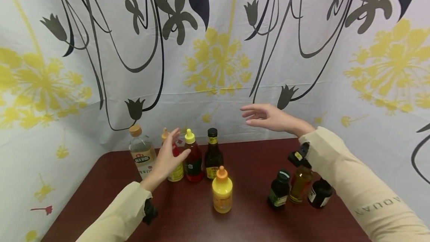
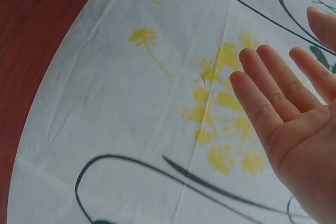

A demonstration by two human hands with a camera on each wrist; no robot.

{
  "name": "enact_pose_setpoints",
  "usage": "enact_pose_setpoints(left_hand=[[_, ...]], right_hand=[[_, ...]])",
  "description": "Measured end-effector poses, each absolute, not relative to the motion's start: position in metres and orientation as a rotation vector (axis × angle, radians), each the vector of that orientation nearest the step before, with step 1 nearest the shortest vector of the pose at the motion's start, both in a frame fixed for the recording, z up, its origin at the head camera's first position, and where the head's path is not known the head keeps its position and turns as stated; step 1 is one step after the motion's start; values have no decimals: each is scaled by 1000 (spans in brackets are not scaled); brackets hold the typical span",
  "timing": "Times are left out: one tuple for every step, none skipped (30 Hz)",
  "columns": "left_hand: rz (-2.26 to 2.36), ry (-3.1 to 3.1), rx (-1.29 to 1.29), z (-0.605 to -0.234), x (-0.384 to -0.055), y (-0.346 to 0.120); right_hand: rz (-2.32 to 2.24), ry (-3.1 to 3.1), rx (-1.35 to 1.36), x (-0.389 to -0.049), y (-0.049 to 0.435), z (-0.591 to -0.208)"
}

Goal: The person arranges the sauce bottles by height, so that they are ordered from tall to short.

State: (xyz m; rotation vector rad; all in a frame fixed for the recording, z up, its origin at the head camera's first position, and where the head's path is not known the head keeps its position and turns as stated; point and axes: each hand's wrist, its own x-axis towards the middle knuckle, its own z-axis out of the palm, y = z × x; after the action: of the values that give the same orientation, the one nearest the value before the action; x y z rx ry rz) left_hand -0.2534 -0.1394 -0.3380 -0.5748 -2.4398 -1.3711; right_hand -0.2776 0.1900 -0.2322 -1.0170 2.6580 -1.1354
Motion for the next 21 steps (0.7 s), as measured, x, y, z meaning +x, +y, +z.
enact_pose_setpoints(left_hand=[[-1360,-2425,-581,-338,-250,-137],[-1352,-2413,-590,-338,-248,-135],[-1351,-2401,-600,-337,-245,-132],[-1351,-2390,-613,-337,-243,-130],[-1350,-2382,-631,-336,-241,-127],[-1351,-2374,-653,-336,-238,-124],[-1356,-2371,-674,-336,-236,-122],[-1366,-2365,-696,-336,-234,-119],[-1376,-2357,-723,-337,-232,-117],[-1380,-2350,-752,-337,-230,-114],[-1391,-2354,-771,-334,-224,-110],[-1393,-2359,-794,-335,-223,-107],[-1401,-2368,-819,-332,-218,-104],[-1405,-2376,-845,-330,-214,-100],[-1409,-2387,-871,-328,-210,-97],[-1415,-2396,-896,-326,-207,-94],[-1427,-2409,-921,-325,-203,-91],[-1430,-2416,-953,-328,-204,-90],[-1443,-2431,-978,-328,-202,-87],[-1449,-2451,-997,-333,-203,-86],[-1441,-2475,-1017,-339,-205,-86]], right_hand=[[-1140,2670,-1021,-275,195,-233],[-1145,2684,-1018,-272,201,-233],[-1152,2699,-1023,-269,206,-234],[-1158,2715,-1027,-267,211,-235],[-1165,2730,-1038,-264,216,-236],[-1167,2745,-1054,-262,221,-238],[-1167,2759,-1068,-259,227,-239],[-1165,2772,-1071,-256,232,-240],[-1167,2780,-1073,-254,236,-242],[-1170,2789,-1078,-251,241,-243],[-1179,2794,-1078,-249,245,-245],[-1197,2790,-1070,-246,250,-247],[-1209,2793,-1066,-244,253,-249],[-1219,2793,-1055,-241,257,-252],[-1231,2796,-1046,-239,261,-254],[-1246,2797,-1033,-237,264,-257],[-1252,2803,-1015,-235,268,-259],[-1256,2811,-994,-233,271,-262],[-1243,2834,-973,-231,274,-264],[-1240,2843,-945,-230,277,-267],[-1235,2853,-926,-228,280,-270]])
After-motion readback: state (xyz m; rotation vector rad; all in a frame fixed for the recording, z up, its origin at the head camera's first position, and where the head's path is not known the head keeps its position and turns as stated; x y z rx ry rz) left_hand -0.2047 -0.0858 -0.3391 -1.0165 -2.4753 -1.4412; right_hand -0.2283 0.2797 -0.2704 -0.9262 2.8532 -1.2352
